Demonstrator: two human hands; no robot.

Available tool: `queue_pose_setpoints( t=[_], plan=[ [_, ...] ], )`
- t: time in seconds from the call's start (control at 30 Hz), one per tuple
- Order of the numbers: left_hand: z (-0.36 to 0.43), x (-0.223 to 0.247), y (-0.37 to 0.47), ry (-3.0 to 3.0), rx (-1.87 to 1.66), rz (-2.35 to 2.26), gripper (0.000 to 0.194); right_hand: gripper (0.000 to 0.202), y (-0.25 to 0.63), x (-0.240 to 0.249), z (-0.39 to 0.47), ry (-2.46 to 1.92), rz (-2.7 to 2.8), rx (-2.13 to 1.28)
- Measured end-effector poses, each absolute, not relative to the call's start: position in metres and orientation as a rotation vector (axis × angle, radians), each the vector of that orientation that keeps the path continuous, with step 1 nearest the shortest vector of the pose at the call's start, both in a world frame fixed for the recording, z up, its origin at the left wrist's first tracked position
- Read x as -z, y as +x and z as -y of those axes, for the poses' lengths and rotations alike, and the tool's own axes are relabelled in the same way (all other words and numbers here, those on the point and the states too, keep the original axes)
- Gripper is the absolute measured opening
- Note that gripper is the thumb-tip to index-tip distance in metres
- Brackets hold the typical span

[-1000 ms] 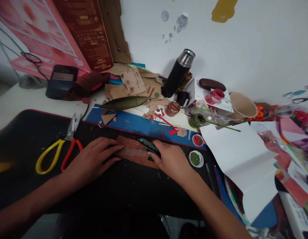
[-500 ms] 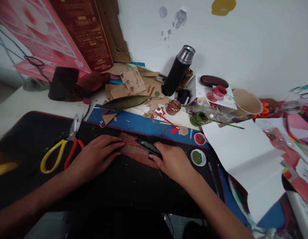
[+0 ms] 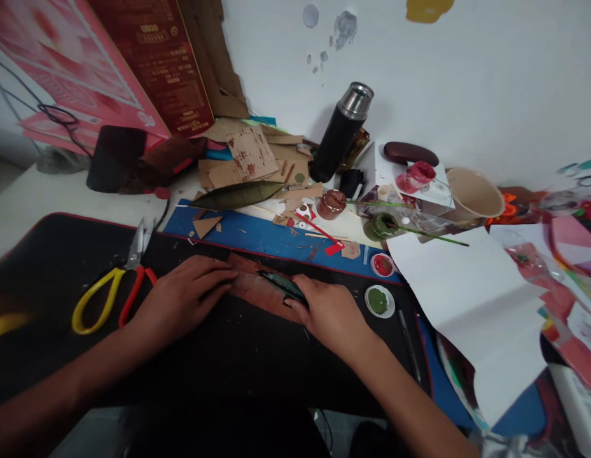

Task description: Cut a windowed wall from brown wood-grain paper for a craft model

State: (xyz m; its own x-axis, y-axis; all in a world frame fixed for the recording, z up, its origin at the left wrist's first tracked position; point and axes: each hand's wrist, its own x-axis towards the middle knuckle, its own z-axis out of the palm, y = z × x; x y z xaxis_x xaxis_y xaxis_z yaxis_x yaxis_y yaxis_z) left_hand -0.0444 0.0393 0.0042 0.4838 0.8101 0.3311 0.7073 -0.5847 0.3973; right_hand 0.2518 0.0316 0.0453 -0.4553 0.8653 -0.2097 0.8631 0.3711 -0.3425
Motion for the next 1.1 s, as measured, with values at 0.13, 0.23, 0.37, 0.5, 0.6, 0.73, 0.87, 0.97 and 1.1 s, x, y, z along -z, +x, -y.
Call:
queue_pose_setpoints(
  t=[0.13,0.23,0.37,0.5,0.6,0.73,0.87,0.97,1.1],
  plan=[
    [-0.036,-0.003,-0.043,2.65,-0.697,-1.358,0.022,0.027,0.248,-0.048,-0.029,-1.642,2.623,-0.587],
    [-0.035,-0.004,-0.042,2.731,-0.646,-1.328,0.025,0.027,0.245,-0.049,-0.027,-1.657,2.65,-0.547],
    [-0.034,-0.005,-0.042,2.786,-0.608,-1.317,0.027,0.027,0.244,-0.048,-0.024,-1.659,2.637,-0.522],
    [-0.032,-0.007,-0.042,2.838,-0.565,-1.316,0.032,0.028,0.245,-0.046,-0.024,-1.637,2.609,-0.541],
    [-0.03,-0.007,-0.042,2.864,-0.534,-1.332,0.035,0.028,0.245,-0.046,-0.025,-1.629,2.603,-0.552],
    [-0.029,-0.007,-0.041,2.865,-0.519,-1.367,0.033,0.028,0.245,-0.047,-0.025,-1.628,2.609,-0.514],
    [-0.029,-0.006,-0.041,2.867,-0.529,-1.382,0.033,0.026,0.245,-0.048,-0.024,-1.633,2.626,-0.496],
    [-0.028,-0.006,-0.041,2.866,-0.536,-1.383,0.033,0.026,0.245,-0.049,-0.024,-1.652,2.647,-0.492],
    [-0.028,-0.008,-0.041,2.858,-0.515,-1.403,0.034,0.026,0.244,-0.052,-0.025,-1.66,2.66,-0.488]
  ],
)
